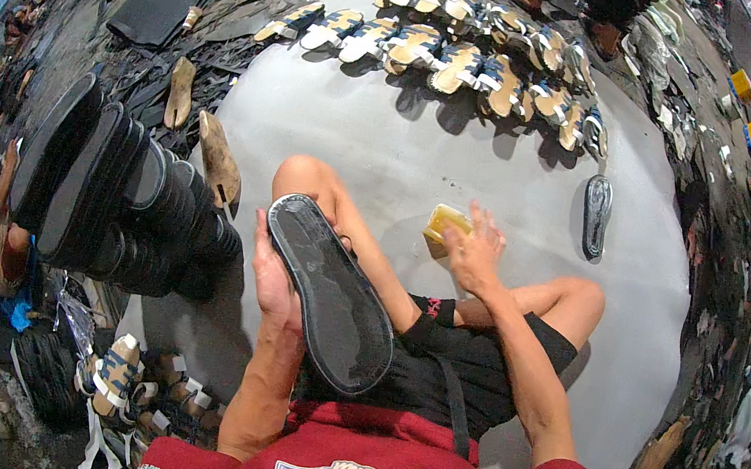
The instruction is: The person sits on the floor and applies a yellowish liquid from a small container onto the soles of black slipper soles using their fingers. They handle the soles one at a time, spreading the liquid across the surface, then place the treated soles on the floor.
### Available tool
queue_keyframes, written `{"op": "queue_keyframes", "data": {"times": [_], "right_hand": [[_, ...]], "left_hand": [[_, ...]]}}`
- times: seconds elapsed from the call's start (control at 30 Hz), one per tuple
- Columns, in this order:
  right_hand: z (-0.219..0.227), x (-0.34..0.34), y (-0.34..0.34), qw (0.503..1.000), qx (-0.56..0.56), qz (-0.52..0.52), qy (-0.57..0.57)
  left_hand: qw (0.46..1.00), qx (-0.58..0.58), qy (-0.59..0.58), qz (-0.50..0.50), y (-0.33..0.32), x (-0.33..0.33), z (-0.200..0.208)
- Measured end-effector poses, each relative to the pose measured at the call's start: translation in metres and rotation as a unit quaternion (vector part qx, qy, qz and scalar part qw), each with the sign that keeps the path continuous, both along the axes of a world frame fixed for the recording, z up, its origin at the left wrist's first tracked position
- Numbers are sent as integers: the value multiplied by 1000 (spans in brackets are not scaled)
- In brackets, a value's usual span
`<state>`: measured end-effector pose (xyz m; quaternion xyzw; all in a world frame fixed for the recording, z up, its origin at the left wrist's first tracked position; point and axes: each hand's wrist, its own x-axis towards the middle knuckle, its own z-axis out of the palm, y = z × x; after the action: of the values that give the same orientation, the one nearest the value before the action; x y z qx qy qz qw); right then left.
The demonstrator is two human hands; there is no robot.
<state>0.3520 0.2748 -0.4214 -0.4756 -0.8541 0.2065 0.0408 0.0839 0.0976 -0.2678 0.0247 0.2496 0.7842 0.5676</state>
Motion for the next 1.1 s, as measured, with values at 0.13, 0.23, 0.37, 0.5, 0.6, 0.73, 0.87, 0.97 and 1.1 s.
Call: {"op": "queue_keyframes", "data": {"times": [0.13, 0.23, 0.37, 0.5, 0.6, 0.73, 0.87, 0.97, 1.1], "right_hand": [[-20, 20, 17, 980, -95, -119, 128], [-29, 12, 3, 1000, 8, -11, -8], [-18, 6, -2, 999, 48, 14, -4], [1, 13, -10, 992, 16, -74, 105], [-30, 25, -17, 977, -67, -130, 152], [43, 8, -15, 787, -391, -190, 438], [188, -32, -39, 628, -478, -93, 607], [232, -56, -69, 820, -266, 102, 497], [247, -83, -106, 954, -16, 148, 259]], "left_hand": [[999, -17, -24, 31, 6, -1, -6], [997, -39, -57, 17, 20, 17, -8], [997, -53, -42, 31, 20, 22, -12], [992, -80, 32, 90, 9, 12, -2], [993, -74, 23, 91, 15, 19, 1], [990, -87, -2, 113, 20, 32, 23], [994, -15, 42, 99, 18, 48, 49], [996, 7, 57, 69, 21, 58, 59], [995, 25, 55, 74, 18, 70, 69]]}}
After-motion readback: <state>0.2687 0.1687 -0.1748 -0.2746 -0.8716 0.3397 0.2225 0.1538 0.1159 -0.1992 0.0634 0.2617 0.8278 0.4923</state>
